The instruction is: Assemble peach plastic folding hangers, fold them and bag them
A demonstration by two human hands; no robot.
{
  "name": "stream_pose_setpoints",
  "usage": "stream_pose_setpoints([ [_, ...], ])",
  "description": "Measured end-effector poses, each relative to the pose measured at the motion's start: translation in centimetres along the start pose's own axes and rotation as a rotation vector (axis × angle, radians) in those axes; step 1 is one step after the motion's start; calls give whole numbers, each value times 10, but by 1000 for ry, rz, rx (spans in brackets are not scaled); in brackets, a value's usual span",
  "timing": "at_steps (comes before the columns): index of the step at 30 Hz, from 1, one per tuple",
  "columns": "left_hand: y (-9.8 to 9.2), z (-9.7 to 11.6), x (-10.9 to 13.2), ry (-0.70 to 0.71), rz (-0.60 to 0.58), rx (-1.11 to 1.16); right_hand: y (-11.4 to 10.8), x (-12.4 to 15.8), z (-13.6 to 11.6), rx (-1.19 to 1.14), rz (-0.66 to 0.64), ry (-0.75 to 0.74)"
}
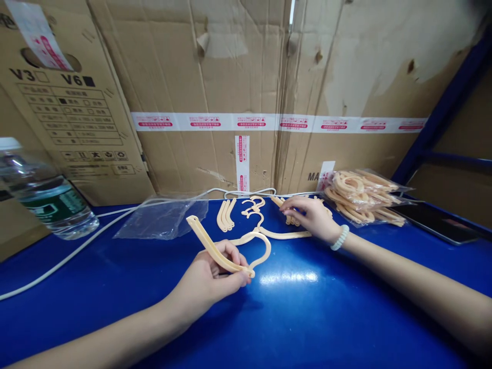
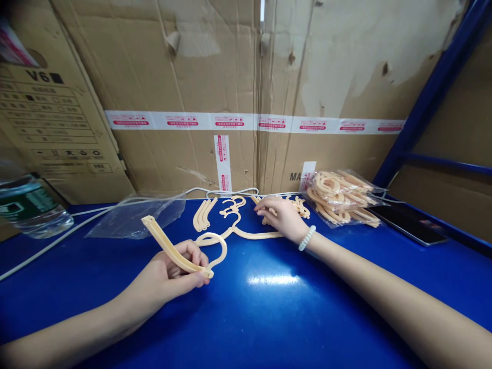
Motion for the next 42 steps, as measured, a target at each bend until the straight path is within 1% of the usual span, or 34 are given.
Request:
stream_pose_setpoints([
  [3, -1, 0, 1, 1, -21, 28, -5, 1, -15, -98, 133, 95],
  [5, -1, -1, 1, -5, -32, 54, -6, 2, -30, -260, 219, 178],
  [7, -1, -1, 2, -14, -38, 81, -4, 3, -46, -468, 307, 266],
  [9, -2, -1, 2, -17, -46, 101, 0, 5, -62, -647, 360, 344],
  [11, -2, -2, 1, -19, -53, 109, 5, 7, -73, -770, 382, 420],
  [14, -3, -3, 0, -14, -56, 121, 14, 10, -83, -844, 364, 515],
  [16, -5, -5, -1, -6, -53, 127, 18, 11, -87, -878, 337, 550],
  [21, -7, -6, -1, -8, -47, 138, 23, 13, -96, -960, 308, 661],
  [23, -7, -5, 0, -29, -40, 149, 27, 15, -99, -1033, 269, 710],
  [25, -7, -5, 1, -42, -32, 153, 32, 17, -102, -1100, 199, 729],
  [27, -7, -5, 2, -29, -26, 128, 37, 19, -105, -1128, 126, 714],
  [30, -7, -4, 2, -1, -17, 59, 43, 22, -106, -1107, 77, 641],
  [33, -7, -3, 2, -26, -19, 31, 45, 25, -106, -1085, 67, 588],
  [39, -7, -1, 4, -33, -84, 77, 45, 25, -106, -1047, 61, 563],
  [42, -6, -1, 3, -36, -92, 66, 45, 25, -108, -1032, 52, 549],
])
Point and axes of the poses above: each hand's wrist, its own x-axis away from the middle knuckle, its own y-axis out of the palm, z = x × y, the point moved 1 cm from there along -x, towards the middle knuckle, and after that the axes turned 10 degrees about -y, right-handed, at the moved point
